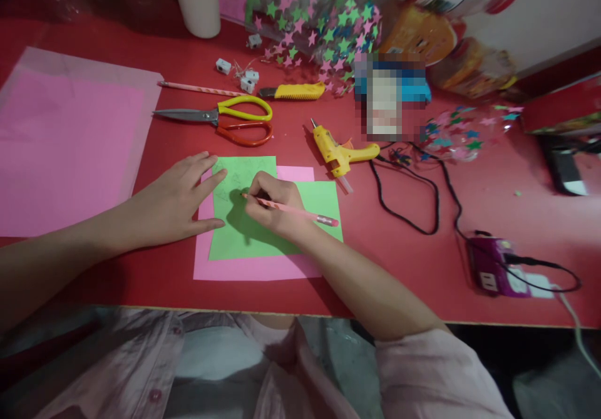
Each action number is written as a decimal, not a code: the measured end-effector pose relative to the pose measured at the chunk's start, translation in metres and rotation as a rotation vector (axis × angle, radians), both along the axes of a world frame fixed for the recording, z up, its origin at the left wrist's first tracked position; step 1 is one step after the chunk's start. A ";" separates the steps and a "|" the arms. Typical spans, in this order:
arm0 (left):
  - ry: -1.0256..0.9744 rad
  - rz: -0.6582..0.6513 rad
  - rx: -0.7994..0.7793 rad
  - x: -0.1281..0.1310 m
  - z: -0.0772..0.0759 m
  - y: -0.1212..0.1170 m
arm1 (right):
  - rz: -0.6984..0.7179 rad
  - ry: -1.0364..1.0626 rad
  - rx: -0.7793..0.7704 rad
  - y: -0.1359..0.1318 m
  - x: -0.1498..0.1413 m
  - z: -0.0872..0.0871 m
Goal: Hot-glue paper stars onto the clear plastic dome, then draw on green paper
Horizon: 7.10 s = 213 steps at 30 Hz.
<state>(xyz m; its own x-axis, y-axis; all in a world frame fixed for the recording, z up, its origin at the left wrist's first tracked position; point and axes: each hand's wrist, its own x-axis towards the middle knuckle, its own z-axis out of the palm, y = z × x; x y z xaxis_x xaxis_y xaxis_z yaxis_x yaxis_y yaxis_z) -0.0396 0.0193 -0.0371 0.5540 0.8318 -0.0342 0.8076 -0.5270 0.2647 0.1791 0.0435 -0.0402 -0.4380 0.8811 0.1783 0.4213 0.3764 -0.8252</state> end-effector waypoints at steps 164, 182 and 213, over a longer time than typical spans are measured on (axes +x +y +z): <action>-0.009 -0.082 0.037 0.001 0.004 0.002 | 0.089 -0.013 -0.058 0.009 0.001 0.003; -0.008 -0.082 0.032 0.000 0.005 0.003 | -0.038 -0.019 0.000 0.008 0.002 0.001; -0.006 -0.095 0.049 0.000 0.003 0.003 | 0.012 -0.041 0.006 0.006 0.005 0.001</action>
